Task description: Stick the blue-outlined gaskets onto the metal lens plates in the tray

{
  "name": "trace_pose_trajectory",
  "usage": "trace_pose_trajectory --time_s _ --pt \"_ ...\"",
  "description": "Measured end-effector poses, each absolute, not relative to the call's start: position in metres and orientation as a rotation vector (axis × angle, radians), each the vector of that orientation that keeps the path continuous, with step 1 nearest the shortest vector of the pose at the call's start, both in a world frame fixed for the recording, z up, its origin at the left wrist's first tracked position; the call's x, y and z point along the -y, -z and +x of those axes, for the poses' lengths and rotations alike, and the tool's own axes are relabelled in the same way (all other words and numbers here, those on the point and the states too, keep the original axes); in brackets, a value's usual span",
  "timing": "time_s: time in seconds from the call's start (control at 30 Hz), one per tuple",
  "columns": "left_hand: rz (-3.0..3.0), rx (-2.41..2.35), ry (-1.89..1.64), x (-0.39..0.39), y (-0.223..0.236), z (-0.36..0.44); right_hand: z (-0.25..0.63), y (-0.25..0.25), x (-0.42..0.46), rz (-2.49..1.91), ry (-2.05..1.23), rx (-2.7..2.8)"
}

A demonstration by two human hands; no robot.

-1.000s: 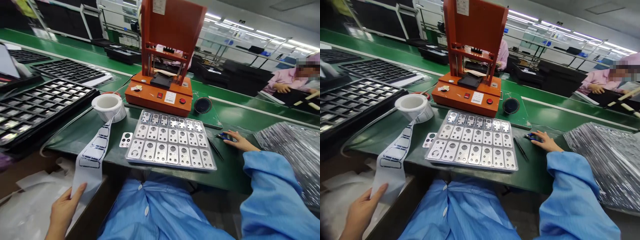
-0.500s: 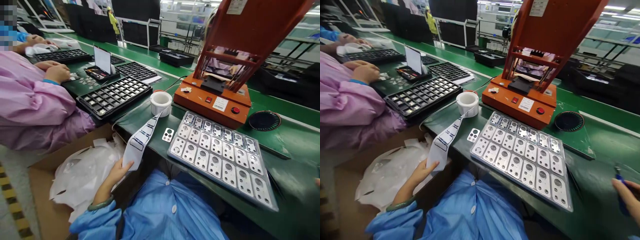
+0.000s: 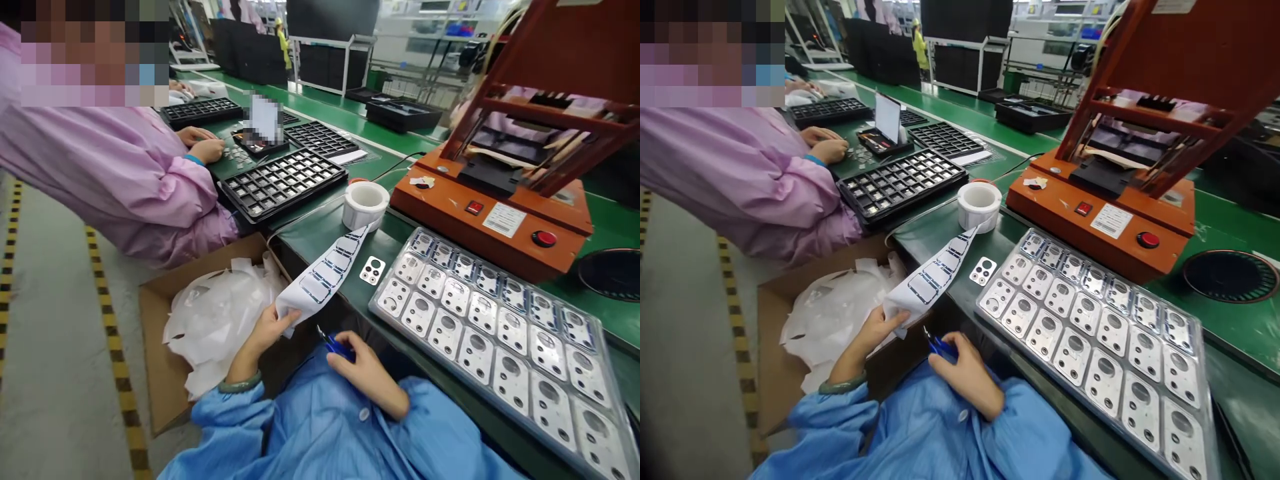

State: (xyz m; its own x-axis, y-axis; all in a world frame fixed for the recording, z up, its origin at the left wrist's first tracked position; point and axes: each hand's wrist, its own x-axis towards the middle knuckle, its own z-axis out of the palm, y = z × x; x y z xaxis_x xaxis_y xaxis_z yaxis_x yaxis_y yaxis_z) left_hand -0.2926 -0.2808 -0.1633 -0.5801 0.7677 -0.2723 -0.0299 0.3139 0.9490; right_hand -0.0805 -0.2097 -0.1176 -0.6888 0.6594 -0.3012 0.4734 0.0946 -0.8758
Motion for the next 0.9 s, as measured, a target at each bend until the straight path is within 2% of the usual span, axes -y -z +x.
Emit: trace_pose_trajectory --time_s 0.13,0.53,0.9 --pt "0.633 -1.79 -1.348 0.285 0.164 -0.291 -0.102 0.138 0.199 -1.109 -1.6 2.2" --pt "0.665 -1.684 -1.274 0.287 0.18 -0.292 -0.102 0.135 0.2 -1.025 -1.672 2.158" --pt "0.865 -1.458 -1.037 0.285 0.159 -0.307 -0.093 0.121 0.207 -0.994 -1.859 2.123"
